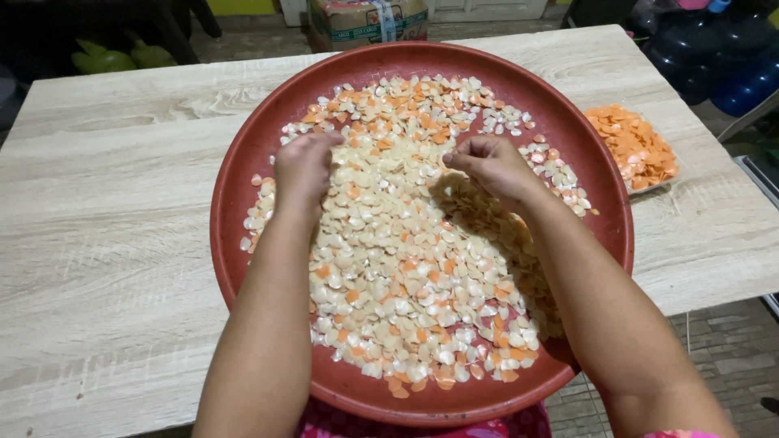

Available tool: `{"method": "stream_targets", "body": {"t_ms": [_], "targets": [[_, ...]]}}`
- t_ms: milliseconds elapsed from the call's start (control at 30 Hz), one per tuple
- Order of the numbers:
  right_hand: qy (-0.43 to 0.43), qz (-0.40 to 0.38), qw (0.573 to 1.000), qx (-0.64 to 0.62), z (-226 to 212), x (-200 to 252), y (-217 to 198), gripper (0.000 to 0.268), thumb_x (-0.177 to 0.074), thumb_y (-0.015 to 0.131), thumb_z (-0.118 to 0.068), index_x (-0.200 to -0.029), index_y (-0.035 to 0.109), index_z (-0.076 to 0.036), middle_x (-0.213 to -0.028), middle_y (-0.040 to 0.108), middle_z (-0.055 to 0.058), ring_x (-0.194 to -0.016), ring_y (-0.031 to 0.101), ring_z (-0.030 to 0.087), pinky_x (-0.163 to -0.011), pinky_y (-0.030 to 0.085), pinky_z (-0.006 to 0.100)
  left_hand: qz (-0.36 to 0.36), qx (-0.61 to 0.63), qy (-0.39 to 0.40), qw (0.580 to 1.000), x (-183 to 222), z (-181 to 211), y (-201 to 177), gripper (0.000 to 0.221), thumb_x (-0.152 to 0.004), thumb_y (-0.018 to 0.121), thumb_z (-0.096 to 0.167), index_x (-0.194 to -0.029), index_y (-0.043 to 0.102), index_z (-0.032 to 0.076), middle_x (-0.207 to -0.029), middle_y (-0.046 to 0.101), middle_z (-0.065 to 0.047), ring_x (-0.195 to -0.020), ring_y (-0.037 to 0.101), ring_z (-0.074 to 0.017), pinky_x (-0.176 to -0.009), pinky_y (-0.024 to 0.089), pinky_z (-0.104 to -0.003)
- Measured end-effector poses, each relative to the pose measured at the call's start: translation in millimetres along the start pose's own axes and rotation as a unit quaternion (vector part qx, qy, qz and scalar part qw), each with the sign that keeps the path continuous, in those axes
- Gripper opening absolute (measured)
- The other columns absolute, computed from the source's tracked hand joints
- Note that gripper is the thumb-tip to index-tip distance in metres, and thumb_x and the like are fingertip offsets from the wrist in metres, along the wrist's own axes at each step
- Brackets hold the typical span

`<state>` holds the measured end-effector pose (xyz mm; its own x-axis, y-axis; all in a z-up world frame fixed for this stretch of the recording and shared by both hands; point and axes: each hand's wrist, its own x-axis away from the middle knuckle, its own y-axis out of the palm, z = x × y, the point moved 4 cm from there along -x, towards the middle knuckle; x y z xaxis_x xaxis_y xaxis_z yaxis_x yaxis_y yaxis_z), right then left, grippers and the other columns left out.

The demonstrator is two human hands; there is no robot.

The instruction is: Manually sorting orange food flakes from a mixture in a large tray and placing them into a separate container.

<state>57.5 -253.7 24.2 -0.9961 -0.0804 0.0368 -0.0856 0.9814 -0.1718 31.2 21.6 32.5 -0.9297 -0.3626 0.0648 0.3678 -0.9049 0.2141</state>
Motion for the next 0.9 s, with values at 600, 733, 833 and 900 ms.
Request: {"method": "stream_targets", "body": {"t_ms": [600,733,833,900], "targets": [[-0.127,-0.017,0.971,0.201,-23,46,72,0.017,-0.083,0.081,-0.023,-0.100,0.082,-0.026,-0.048,0.054,-0.003,-0.049,0.051,0.008,-0.050,0.037,0.023,0.001,-0.414,0.142,0.899,-12,-17,2,0.018,-0.088,0.070,0.039,-0.093,0.083,0.027,-0.068,0.071,0.000,-0.083,0.071,-0.0287,-0.075,0.056,-0.043],[-0.208,-0.068,0.934,0.284,-5,28,100,0.029,-0.095,0.070,-0.035,-0.122,0.075,-0.027,-0.054,0.062,0.007,-0.059,0.066,0.025,-0.062,0.053,0.036,0.041,-0.100,0.064,0.992,-25,-26,-5,0.020,-0.089,0.072,0.030,-0.087,0.077,0.011,-0.059,0.058,-0.001,-0.057,0.053,-0.0083,-0.045,0.039,-0.026],[-0.232,-0.106,0.906,0.338,-9,24,114,0.039,-0.102,0.057,-0.039,-0.138,0.064,-0.026,-0.066,0.069,0.014,-0.076,0.072,0.036,-0.074,0.056,0.046,0.019,0.073,-0.018,0.997,-4,-8,-1,0.020,-0.096,0.064,0.023,-0.083,0.059,0.009,-0.059,0.031,0.008,-0.039,0.032,-0.0016,-0.032,0.023,-0.017],[-0.229,-0.115,0.898,0.357,-5,18,121,0.032,-0.099,0.063,-0.036,-0.126,0.072,-0.023,-0.076,0.074,0.013,-0.079,0.074,0.034,-0.074,0.057,0.044,-0.001,0.148,-0.084,0.985,-12,-16,1,0.022,-0.093,0.064,0.028,-0.085,0.055,0.009,-0.066,0.031,0.005,-0.046,0.036,-0.0050,-0.035,0.022,-0.016]]}}
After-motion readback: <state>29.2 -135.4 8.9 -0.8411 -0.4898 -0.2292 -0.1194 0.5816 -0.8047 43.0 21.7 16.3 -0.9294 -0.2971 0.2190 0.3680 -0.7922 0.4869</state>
